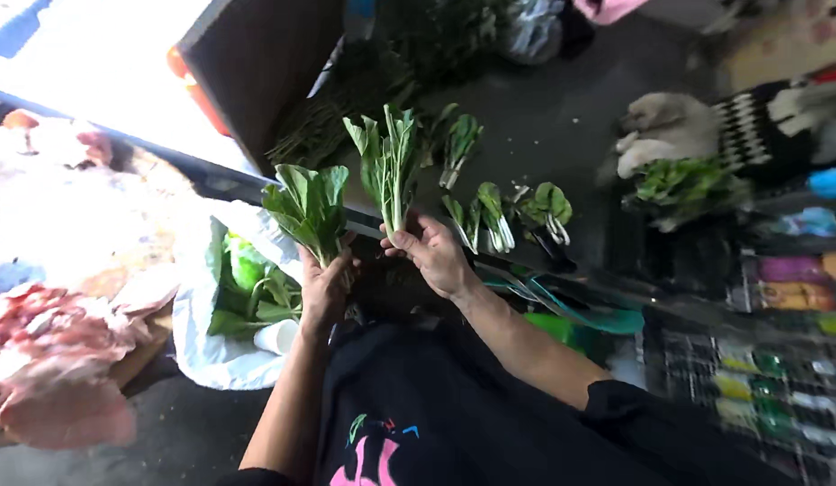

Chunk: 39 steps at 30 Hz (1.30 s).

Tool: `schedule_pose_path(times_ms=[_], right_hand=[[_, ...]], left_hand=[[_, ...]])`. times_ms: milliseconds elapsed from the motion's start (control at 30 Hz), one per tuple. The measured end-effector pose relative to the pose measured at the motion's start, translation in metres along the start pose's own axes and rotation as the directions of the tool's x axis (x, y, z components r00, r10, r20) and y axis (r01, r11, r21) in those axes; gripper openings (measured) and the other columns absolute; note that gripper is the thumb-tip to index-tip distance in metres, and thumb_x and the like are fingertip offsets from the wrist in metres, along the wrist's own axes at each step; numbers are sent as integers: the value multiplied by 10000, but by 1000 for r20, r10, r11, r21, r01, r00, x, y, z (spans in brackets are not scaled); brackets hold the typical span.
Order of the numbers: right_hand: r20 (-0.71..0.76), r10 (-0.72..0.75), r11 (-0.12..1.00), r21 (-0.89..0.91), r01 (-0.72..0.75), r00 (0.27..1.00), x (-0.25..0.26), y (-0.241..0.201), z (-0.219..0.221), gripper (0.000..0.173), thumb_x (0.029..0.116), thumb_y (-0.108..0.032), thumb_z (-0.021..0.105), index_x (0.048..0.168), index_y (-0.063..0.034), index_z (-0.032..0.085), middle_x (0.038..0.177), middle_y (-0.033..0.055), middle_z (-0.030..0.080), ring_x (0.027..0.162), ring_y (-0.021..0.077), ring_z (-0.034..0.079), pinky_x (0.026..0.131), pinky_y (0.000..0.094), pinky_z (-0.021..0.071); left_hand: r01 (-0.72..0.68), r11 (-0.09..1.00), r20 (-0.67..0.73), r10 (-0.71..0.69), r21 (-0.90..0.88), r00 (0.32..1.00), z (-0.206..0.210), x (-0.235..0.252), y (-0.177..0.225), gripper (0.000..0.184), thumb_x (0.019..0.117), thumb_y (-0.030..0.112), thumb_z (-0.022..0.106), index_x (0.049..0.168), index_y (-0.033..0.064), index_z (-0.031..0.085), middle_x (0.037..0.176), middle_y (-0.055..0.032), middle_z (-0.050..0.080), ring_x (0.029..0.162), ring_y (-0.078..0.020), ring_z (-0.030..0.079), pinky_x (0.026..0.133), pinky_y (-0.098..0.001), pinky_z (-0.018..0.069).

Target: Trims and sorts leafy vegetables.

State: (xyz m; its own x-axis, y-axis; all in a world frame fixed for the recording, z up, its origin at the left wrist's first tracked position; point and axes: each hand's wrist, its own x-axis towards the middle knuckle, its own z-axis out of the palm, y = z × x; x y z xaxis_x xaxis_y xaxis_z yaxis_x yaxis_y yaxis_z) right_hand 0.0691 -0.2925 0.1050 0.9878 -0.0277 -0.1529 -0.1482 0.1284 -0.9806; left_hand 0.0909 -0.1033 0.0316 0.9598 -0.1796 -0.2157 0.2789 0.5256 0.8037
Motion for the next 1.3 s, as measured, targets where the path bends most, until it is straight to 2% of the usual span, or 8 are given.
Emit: schedule_pose_path(times_ms=[200,367,500,733,933,1067,1200,1300], right_hand=[[-223,-162,918,-392,63,961,-23,9,-30,600,892,-217,814,1397,-62,530,1122,90,710,897,158,721,795,349,638],[-244,-177,824,-566,9,953,-25,38,-53,489,885,-267,812,1260,-17,622,1129,148,679,947,199,693,862,379,602],[-133,-227,762,-641,91,965,-34,36,-83,438,894,-205,767,1257,8,644,1186,174,673,1105,235,663,988,379,555],[-82,-74,937,-347,41,994,-41,24,-156,657,826,-290,825,1327,12,526,1240,122,659,1110,149,671,965,321,581],[261,179,917,-395,-64,949,-40,1,-229,1088,764,-225,836,1612,-5,191,1444,181,534,1288,174,563,1096,338,473],[337,116,886,-460,56,934,-52,6,-263,706,837,-212,815,1440,-21,502,1326,117,639,1229,127,604,1089,323,480],[315,161,895,-445,-4,935,-69,27,-291,576,894,-195,775,1396,-18,558,1301,160,644,1192,217,629,1066,417,499],[278,179,869,-494,-20,944,-81,49,-306,607,945,-409,719,1418,-65,556,1312,152,648,1212,240,627,1075,463,494]], left_hand=[[211,974,1,-212,88,977,53,26,-45,274,989,113,635,1239,60,535,911,-70,688,698,-125,645,628,-287,567],[163,970,74,-179,178,981,99,26,-70,758,972,672,486,1456,97,386,1130,-58,671,997,-137,675,850,-368,597],[195,978,116,-203,74,972,128,26,-81,483,923,208,680,1330,49,474,948,-78,695,822,-157,692,759,-360,602],[112,994,101,-113,18,988,180,17,-107,238,886,92,685,1063,-46,607,862,-138,714,780,-209,708,763,-403,611],[137,973,224,-178,185,958,225,-6,-135,238,893,79,681,1108,-10,632,935,-55,723,880,-126,698,848,-334,593],[162,917,239,-261,365,935,242,-18,-150,200,917,134,695,1072,9,680,953,-31,737,915,-109,703,884,-333,591],[253,820,261,-429,513,865,248,-19,-161,294,916,256,728,1098,33,666,926,21,727,866,-64,692,832,-290,595],[119,575,276,-551,809,788,240,-18,-157,474,888,432,755,1146,38,694,997,-7,749,927,-85,704,889,-314,593]])
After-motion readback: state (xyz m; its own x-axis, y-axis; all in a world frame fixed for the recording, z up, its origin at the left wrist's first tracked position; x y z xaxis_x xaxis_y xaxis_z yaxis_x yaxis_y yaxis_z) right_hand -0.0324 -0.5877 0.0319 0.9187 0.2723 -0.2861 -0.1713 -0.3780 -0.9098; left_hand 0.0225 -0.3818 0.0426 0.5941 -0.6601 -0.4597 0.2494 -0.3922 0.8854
